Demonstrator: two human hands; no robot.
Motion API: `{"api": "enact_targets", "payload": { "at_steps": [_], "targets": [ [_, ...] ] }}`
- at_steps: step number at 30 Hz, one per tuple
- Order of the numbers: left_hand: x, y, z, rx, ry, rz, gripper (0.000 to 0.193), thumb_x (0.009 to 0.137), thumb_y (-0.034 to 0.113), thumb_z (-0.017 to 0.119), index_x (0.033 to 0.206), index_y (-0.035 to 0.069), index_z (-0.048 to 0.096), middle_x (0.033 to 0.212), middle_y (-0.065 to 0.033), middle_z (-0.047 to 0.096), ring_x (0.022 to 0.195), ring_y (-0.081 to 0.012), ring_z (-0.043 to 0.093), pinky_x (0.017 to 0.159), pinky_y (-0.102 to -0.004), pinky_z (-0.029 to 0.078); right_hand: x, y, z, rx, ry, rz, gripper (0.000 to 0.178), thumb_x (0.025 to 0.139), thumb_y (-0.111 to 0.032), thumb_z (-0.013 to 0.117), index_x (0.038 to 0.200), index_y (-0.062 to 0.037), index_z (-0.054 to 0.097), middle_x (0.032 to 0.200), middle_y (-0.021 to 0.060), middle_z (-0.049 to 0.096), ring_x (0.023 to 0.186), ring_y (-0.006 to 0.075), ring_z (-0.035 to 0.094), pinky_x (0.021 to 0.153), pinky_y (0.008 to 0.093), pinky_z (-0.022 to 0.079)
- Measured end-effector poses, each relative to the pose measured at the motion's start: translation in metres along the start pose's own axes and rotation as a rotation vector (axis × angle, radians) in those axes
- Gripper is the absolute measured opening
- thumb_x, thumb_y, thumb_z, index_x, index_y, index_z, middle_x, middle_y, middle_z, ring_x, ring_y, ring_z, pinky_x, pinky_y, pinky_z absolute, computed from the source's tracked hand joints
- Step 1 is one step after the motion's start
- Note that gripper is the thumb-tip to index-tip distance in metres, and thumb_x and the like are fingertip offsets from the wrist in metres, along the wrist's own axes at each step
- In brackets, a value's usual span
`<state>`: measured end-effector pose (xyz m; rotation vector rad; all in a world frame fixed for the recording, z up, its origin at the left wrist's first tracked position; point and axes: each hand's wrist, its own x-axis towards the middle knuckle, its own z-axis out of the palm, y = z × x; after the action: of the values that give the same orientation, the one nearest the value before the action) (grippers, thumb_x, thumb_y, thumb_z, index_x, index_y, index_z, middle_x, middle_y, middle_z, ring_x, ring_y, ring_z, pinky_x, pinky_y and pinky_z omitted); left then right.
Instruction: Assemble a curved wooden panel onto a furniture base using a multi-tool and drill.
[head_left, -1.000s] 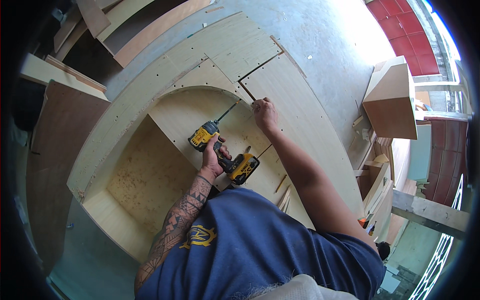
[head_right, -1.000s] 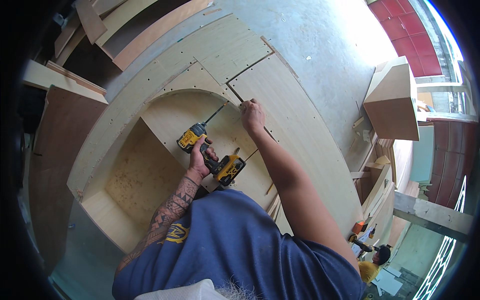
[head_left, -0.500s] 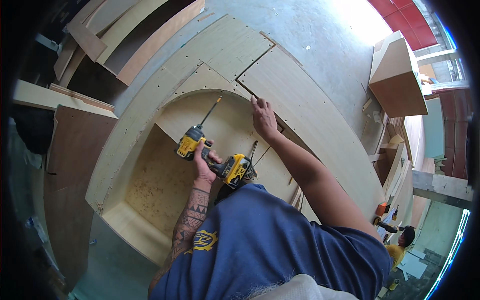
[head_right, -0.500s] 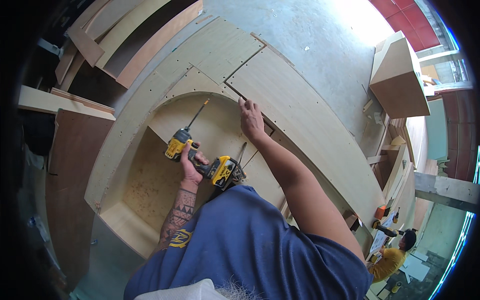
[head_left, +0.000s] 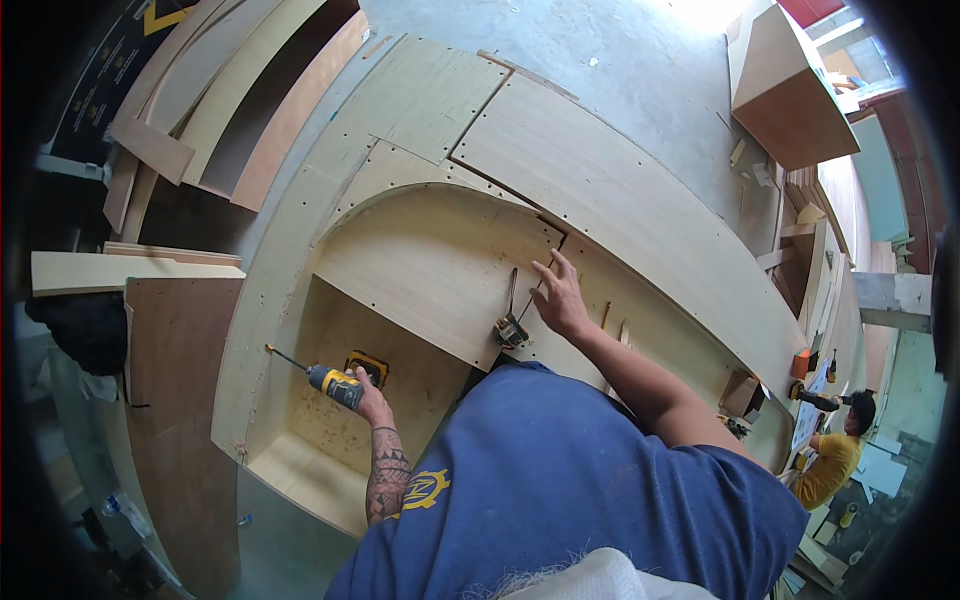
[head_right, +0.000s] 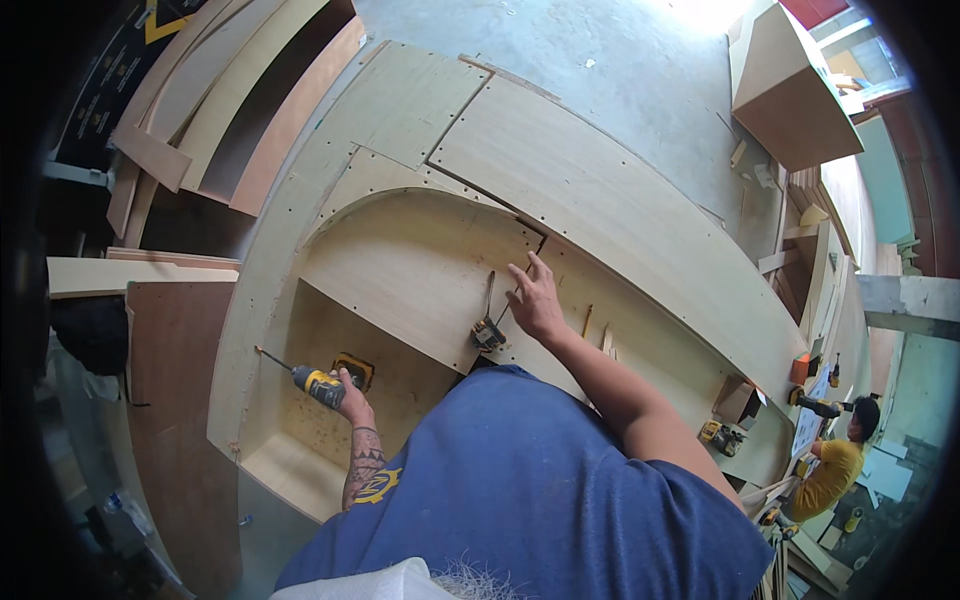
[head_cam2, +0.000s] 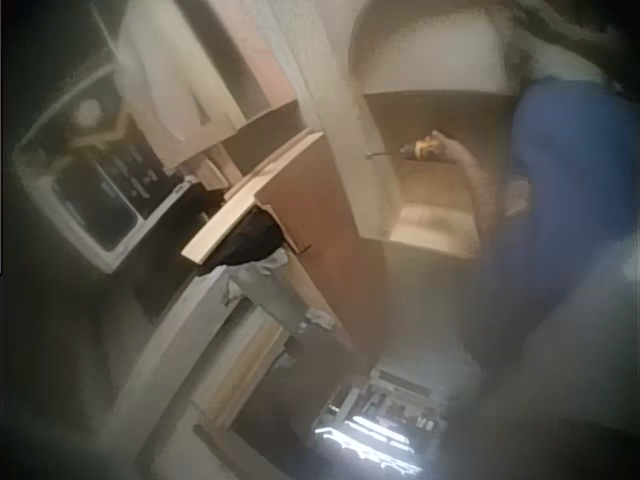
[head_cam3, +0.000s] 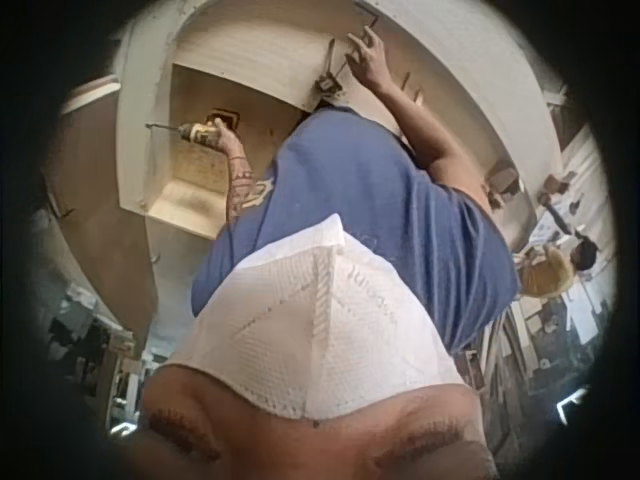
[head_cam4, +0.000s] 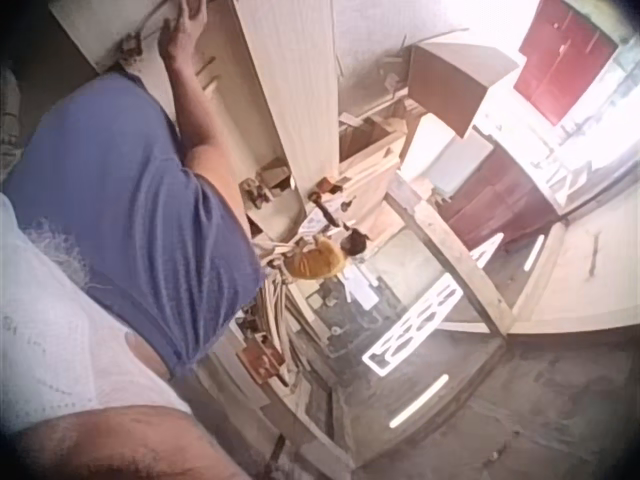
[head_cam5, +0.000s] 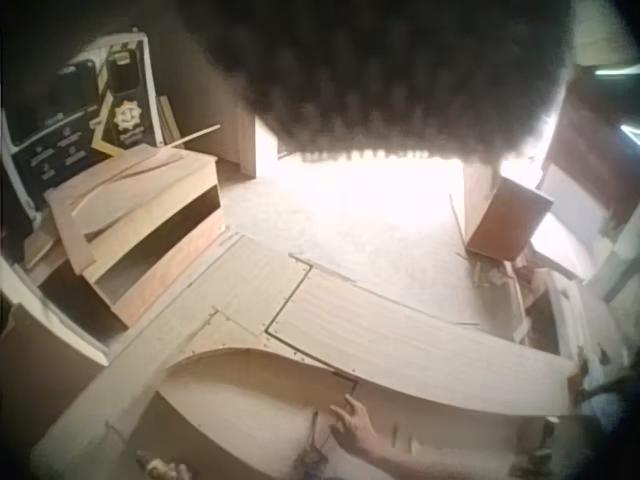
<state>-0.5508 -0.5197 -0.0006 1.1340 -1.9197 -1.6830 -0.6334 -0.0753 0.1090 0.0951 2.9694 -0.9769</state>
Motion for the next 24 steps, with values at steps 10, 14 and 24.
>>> {"api": "enact_targets", "payload": {
  "at_steps": [10, 14, 24],
  "targets": [
    [-0.003, -0.008, 0.008, 0.464, -0.058, 0.105, 0.075, 0.087, 0.034, 0.086, 0.138, -0.010, 0.053, 0.133, -0.0275, 0.065, 0.118, -0.0421, 0.065, 0.104, -0.0480, 0.051, -0.001, 0.083, -0.080, -0.182, 0.291, 0.104, 0.054, 0.088, -0.008, 0.076, 0.139, -0.0114, 0.061, 0.156, 0.0265, 0.039, 0.141, 0.0474, 0.042, 0.117, 0.0535, 0.040],
    [-0.031, -0.034, 0.019, 0.457, -0.059, 0.126, 0.070, 0.086, 0.032, 0.087, 0.133, -0.010, 0.056, 0.126, -0.0260, 0.067, 0.112, -0.0389, 0.067, 0.097, -0.0472, 0.053, -0.004, 0.100, -0.092, -0.326, 0.255, 0.285, 0.067, 0.091, -0.018, 0.075, 0.151, -0.0084, 0.048, 0.156, 0.0299, 0.038, 0.143, 0.0480, 0.040, 0.119, 0.0532, 0.037],
    [-0.047, -0.094, 0.013, 0.527, -0.145, -0.064, 0.054, 0.088, 0.044, 0.086, 0.102, -0.006, 0.071, 0.096, -0.0185, 0.076, 0.082, -0.0288, 0.066, 0.077, -0.0461, 0.053, -0.001, 0.138, -0.106, -0.426, -0.107, 0.222, 0.078, 0.087, -0.019, 0.077, 0.155, -0.0037, 0.043, 0.151, 0.0278, 0.050, 0.147, 0.0442, 0.039, 0.119, 0.0507, 0.038]
  ]
}}
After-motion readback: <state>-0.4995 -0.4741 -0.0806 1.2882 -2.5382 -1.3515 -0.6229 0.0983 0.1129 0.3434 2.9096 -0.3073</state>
